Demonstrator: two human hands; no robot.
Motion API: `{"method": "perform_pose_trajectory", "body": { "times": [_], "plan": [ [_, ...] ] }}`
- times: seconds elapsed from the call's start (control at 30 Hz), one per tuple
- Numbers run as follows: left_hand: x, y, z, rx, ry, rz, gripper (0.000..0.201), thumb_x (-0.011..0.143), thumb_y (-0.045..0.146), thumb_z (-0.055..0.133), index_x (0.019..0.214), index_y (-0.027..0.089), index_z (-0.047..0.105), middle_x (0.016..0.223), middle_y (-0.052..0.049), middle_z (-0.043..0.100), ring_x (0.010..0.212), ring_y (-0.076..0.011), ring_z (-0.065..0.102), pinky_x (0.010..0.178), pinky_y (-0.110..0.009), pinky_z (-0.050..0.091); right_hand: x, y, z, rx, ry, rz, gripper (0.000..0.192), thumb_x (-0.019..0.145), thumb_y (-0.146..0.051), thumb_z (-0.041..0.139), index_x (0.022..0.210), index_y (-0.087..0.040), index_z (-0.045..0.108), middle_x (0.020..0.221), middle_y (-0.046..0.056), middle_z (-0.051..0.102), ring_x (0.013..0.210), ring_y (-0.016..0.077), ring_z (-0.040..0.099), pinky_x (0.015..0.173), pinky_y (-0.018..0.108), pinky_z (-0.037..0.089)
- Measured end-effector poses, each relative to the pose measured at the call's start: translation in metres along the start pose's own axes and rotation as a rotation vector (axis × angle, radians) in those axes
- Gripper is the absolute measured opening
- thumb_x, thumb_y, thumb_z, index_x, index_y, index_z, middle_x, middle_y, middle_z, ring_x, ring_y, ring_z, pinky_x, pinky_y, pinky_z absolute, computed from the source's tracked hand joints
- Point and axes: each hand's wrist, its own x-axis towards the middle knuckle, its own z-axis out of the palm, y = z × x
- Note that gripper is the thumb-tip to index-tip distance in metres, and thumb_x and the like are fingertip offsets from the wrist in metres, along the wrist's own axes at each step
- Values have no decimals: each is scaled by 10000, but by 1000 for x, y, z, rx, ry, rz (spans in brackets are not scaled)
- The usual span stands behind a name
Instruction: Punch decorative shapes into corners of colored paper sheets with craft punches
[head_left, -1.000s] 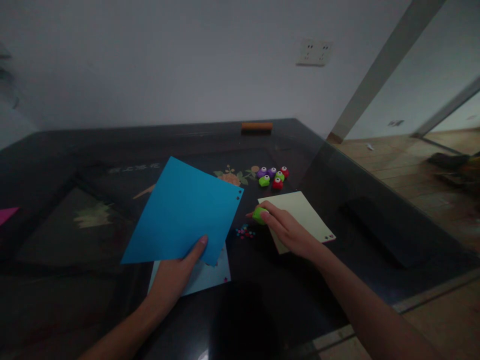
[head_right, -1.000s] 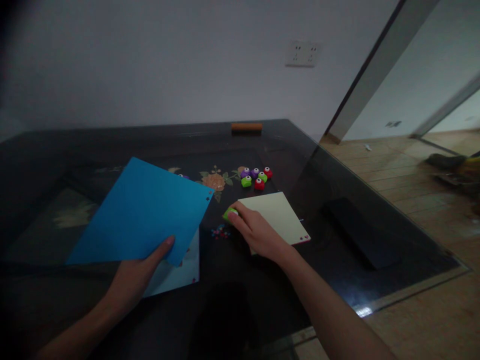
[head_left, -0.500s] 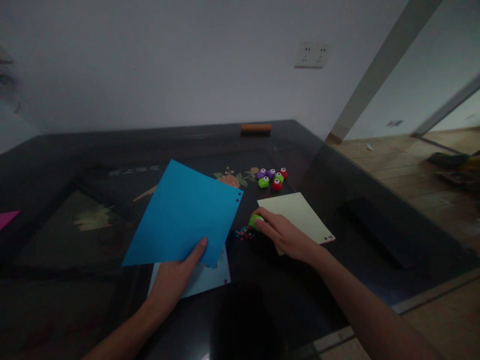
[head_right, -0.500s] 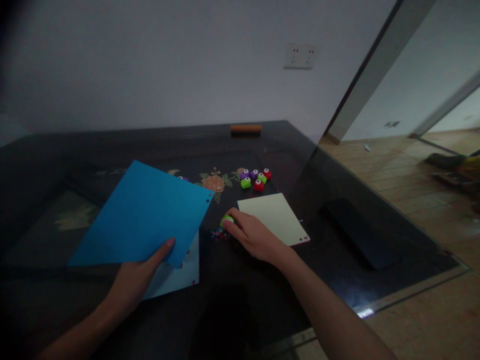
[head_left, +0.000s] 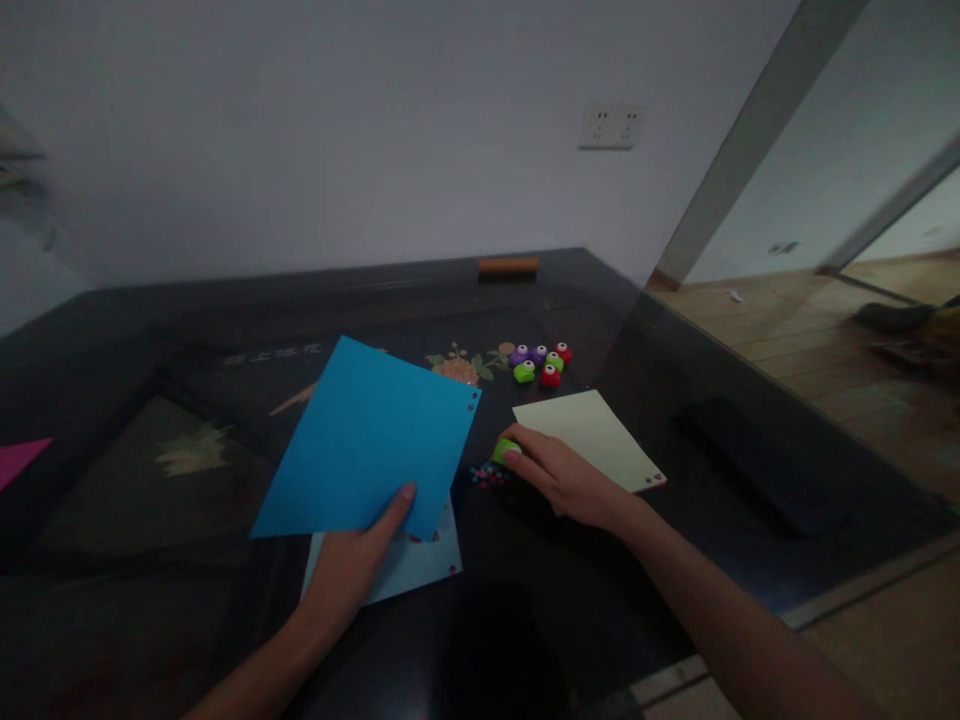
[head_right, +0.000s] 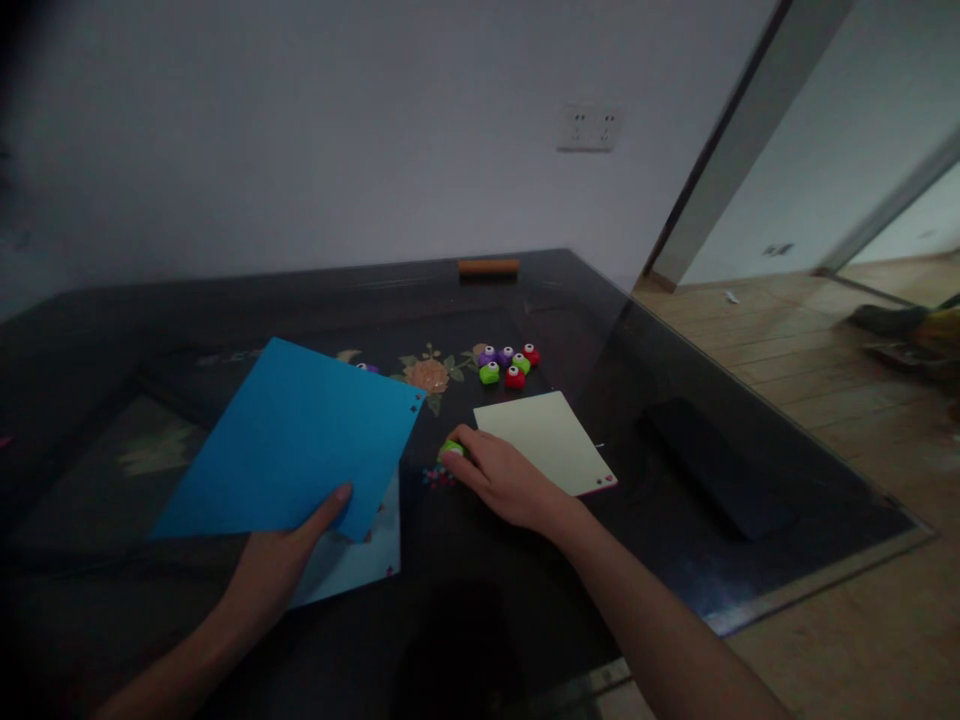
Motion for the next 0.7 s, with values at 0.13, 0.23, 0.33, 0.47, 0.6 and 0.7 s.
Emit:
{"method": "perform_pose_trajectory", "body": {
  "times": [0.13, 0.23, 0.33, 0.47, 0.6, 0.7],
  "plan": [
    [2, -1, 0, -6, -2, -5, 482, 680, 455, 625, 1075, 179, 630, 1179, -107, 645, 1255, -317, 444, 1114, -465, 229, -1, -2, -2, -6, 15, 16, 301, 958, -411, 317, 939, -175, 503, 845, 46, 561, 763, 168, 523, 692, 281, 377],
    [4, -2, -1, -23, -16, 8, 489, 668, 478, 611, 1051, 174, 635, 1217, -115, 620, 1273, -317, 421, 1122, -457, 203, -1, -1, -3, 9, 48, 11, 289, 954, -395, 343, 960, -173, 527, 852, 44, 583, 768, 167, 539, 693, 279, 383],
    [7, -4, -2, -30, -40, 24, 476, 654, 496, 597, 1002, 176, 648, 1215, -125, 616, 1262, -330, 432, 1122, -461, 196, 0, 2, -3, 42, 85, -3, 266, 934, -371, 402, 1012, -169, 557, 926, 60, 613, 805, 171, 555, 714, 282, 402],
    [12, -5, -3, -35, -16, -6, 493, 611, 510, 601, 967, 172, 647, 1161, -146, 640, 1245, -371, 437, 1106, -509, 205, 1, 6, -1, 71, 136, 25, 316, 867, -327, 527, 1138, -169, 561, 993, 70, 625, 779, 160, 564, 695, 274, 427],
    [17, -4, -4, -40, -7, 60, 460, 604, 492, 614, 957, 198, 638, 1108, -122, 666, 1232, -358, 452, 1102, -499, 219, 2, 8, -1, 155, 157, 12, 331, 848, -308, 555, 1162, -208, 578, 948, 41, 626, 718, 136, 552, 647, 255, 431],
    [21, -3, -4, -45, 17, 105, 419, 607, 460, 629, 944, 210, 640, 1050, -110, 686, 1211, -351, 473, 1084, -504, 252, 3, 10, 0, 261, 166, 17, 268, 850, -317, 546, 1084, -208, 618, 929, 35, 620, 685, 124, 551, 611, 249, 436]
  ]
}}
